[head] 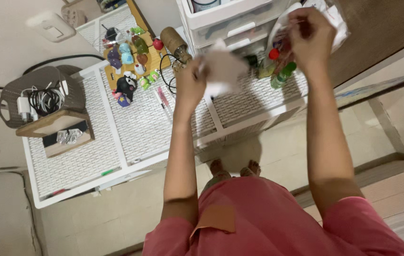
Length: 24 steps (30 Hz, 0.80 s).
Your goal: The person organizes items on a white plastic storage unit. They place a white charger and cable into a basket, then arrange small figurines and a blue handheld gaming device on the unit's surface. The person also moves bottles and a plastic bag on the unit.
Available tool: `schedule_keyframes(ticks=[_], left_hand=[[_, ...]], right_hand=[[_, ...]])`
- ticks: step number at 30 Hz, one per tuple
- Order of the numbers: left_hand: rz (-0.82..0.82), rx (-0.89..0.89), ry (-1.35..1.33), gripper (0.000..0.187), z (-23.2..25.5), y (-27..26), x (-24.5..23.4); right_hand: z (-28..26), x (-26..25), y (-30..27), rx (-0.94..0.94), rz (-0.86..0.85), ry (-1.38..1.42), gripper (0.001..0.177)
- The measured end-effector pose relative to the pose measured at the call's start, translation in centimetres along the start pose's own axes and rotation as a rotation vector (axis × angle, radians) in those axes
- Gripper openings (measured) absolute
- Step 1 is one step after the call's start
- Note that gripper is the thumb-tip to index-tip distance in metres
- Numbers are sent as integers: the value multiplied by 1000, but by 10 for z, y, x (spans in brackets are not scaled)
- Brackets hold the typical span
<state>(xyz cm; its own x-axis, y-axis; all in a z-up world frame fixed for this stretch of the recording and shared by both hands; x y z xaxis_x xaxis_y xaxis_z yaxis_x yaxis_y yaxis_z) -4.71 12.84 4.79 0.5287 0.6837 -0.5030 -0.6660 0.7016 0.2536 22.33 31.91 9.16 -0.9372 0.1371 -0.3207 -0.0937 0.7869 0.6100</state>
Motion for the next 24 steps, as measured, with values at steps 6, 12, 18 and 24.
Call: schedule_keyframes(ticks=[6,12,18,24], left_hand=[[-213,83,335,31,-42,-28,58],[-170,13,544,26,-42,-35,67],[-196,32,489,28,-28,-33,58],[-233,79,246,83,-1,-33,72]], right_hand=[[-14,3,31,-271,-58,-55,35],[-9,25,37,-240,-301,-259,42],[-8,21,37,-202,-342,-278,44],[-4,16,37,-373,-211,-420,26]])
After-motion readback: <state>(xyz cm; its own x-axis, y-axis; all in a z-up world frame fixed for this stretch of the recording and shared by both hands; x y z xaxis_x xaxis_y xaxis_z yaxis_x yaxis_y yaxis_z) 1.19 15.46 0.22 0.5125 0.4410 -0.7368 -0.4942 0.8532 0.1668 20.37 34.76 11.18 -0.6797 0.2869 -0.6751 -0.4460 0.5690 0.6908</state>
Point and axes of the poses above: each hand's wrist, its own y-axis towards the middle knuckle, its own x-axis out of the palm, z = x × y, the point moved 9 cm from there along y, towards the middle knuckle, and after that the axes turned 14 degrees about z, right-handed, at the moved point
